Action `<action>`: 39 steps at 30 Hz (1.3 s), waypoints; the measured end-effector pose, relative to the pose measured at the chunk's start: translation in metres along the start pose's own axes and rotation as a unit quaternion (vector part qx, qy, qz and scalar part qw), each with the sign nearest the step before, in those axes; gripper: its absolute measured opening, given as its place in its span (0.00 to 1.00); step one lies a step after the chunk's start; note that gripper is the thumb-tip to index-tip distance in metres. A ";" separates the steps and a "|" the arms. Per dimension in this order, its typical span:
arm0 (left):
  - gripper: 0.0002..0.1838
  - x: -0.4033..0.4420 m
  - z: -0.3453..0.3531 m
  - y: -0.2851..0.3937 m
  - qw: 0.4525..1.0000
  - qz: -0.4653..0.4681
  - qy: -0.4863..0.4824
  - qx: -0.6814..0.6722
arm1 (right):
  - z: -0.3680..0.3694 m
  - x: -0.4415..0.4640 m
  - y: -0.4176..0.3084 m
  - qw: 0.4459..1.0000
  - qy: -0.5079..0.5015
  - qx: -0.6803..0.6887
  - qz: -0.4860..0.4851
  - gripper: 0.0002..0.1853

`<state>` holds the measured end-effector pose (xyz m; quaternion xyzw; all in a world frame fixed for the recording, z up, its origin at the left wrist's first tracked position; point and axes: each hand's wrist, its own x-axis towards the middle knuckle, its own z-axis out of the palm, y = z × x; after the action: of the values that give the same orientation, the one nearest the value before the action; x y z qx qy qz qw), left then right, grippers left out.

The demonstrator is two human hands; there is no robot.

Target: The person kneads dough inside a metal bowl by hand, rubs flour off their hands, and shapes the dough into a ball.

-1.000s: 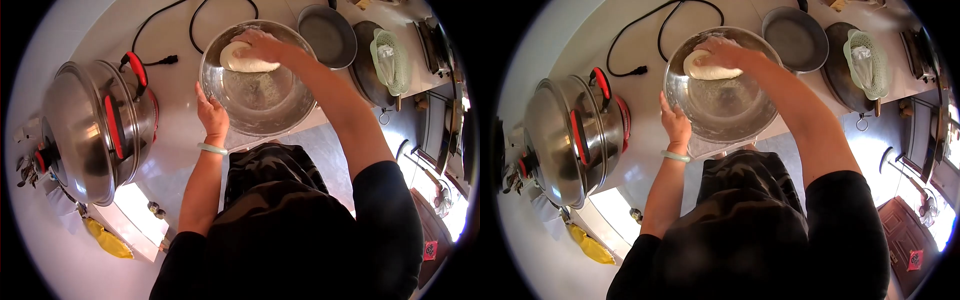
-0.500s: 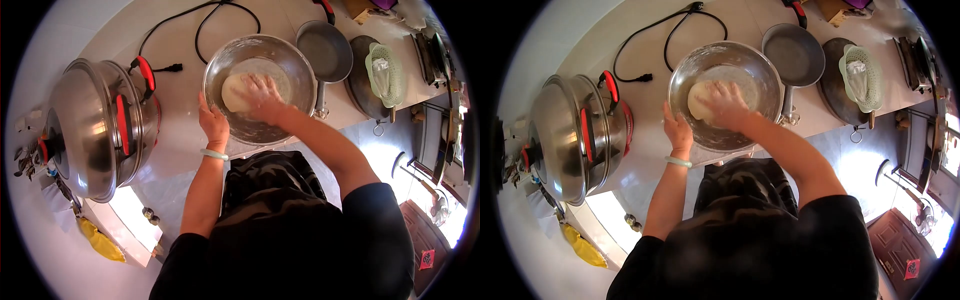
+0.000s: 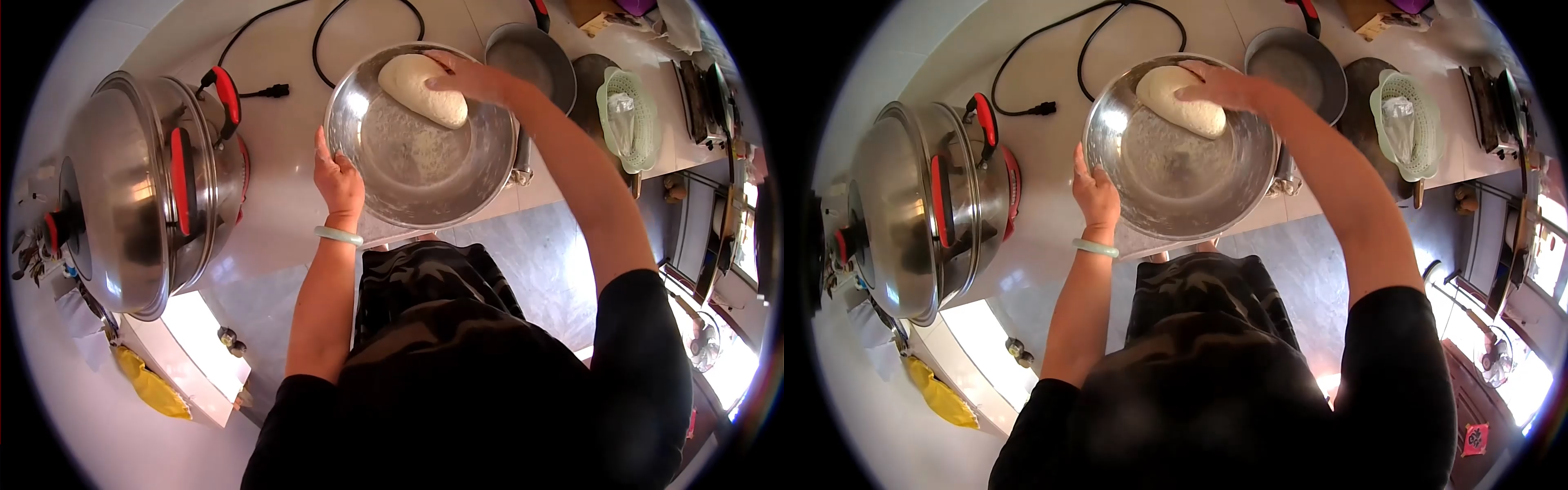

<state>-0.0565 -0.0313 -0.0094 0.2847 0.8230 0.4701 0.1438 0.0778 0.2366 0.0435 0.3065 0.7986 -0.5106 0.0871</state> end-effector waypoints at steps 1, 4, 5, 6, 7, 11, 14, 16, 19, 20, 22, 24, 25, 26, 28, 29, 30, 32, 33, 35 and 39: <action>0.29 -0.001 -0.001 0.003 1.000 -0.008 -0.002 -0.004 | 0.018 -0.008 -0.006 0.997 0.060 -0.043 -0.006 0.49; 0.29 0.000 0.000 -0.002 1.000 -0.020 -0.014 -0.020 | 0.059 0.002 0.003 0.972 0.190 -0.139 0.013 0.53; 0.29 0.000 0.000 -0.005 0.999 -0.022 -0.017 -0.026 | 0.060 0.000 -0.004 0.971 0.182 -0.150 0.033 0.52; 0.29 0.001 -0.001 -0.003 0.999 -0.028 -0.018 -0.025 | 0.058 -0.003 -0.010 0.970 0.172 -0.161 0.052 0.51; 0.29 0.001 -0.002 -0.001 0.999 -0.033 -0.020 -0.025 | 0.049 -0.002 -0.012 0.975 0.146 -0.160 0.040 0.49; 0.28 -0.001 0.001 -0.006 1.000 0.010 -0.003 0.009 | 0.015 -0.006 -0.003 0.965 0.105 -0.235 -0.040 0.43; 0.28 0.000 -0.004 0.014 0.998 -0.057 -0.021 -0.034 | 0.016 -0.023 0.006 0.962 0.114 -0.241 -0.061 0.37; 0.28 0.001 0.002 0.002 0.998 -0.045 -0.009 -0.039 | 0.033 -0.032 0.022 0.959 0.158 -0.226 -0.058 0.36; 0.28 0.002 0.000 0.003 0.998 -0.046 -0.004 -0.036 | 0.058 -0.059 0.020 0.964 0.211 -0.161 0.016 0.37; 0.27 0.001 -0.001 0.007 0.998 -0.050 -0.003 -0.034 | 0.068 -0.068 0.023 0.964 0.223 -0.148 0.009 0.38; 0.27 0.001 -0.003 0.017 0.996 -0.069 -0.008 -0.052 | 0.087 -0.084 0.024 0.961 0.248 -0.124 -0.007 0.38; 0.27 0.003 -0.005 0.016 0.996 -0.058 -0.004 -0.062 | 0.111 -0.101 0.006 0.965 0.248 -0.083 0.020 0.38; 0.27 0.002 -0.003 0.011 0.997 -0.038 0.000 -0.065 | 0.129 -0.103 0.006 0.963 0.255 -0.080 0.023 0.38; 0.27 0.001 -0.001 0.007 0.998 -0.017 0.004 -0.068 | 0.147 -0.102 0.008 0.958 0.272 -0.091 -0.009 0.37; 0.28 0.001 0.001 0.001 0.998 -0.006 0.007 -0.065 | 0.163 -0.098 -0.013 0.963 0.245 -0.114 -0.013 0.38; 0.28 0.002 0.002 -0.001 0.998 0.000 0.007 -0.064 | 0.167 -0.091 -0.021 0.965 0.247 -0.092 -0.003 0.37; 0.28 0.002 0.001 -0.001 0.998 -0.003 -0.001 -0.064 | 0.168 -0.085 -0.030 0.966 0.249 -0.069 0.008 0.36; 0.29 0.003 -0.001 -0.002 0.998 -0.011 -0.014 -0.064 | 0.154 -0.077 -0.042 0.970 0.238 -0.006 0.051 0.35; 0.29 0.003 -0.001 -0.001 0.997 -0.016 -0.018 -0.067 | 0.139 -0.074 -0.049 0.970 0.225 0.035 0.084 0.34; 0.29 0.001 -0.001 -0.001 0.997 -0.029 -0.025 -0.070 | 0.116 -0.074 -0.060 0.956 0.206 0.145 0.150 0.34; 0.30 0.003 -0.003 0.004 0.998 -0.028 -0.025 -0.049 | 0.093 -0.088 -0.073 0.968 0.240 -0.007 0.072 0.43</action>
<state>-0.0593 -0.0299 -0.0039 0.2658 0.8029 0.4981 0.1913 0.0898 0.0998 0.0958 0.4760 0.7756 -0.4087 -0.0687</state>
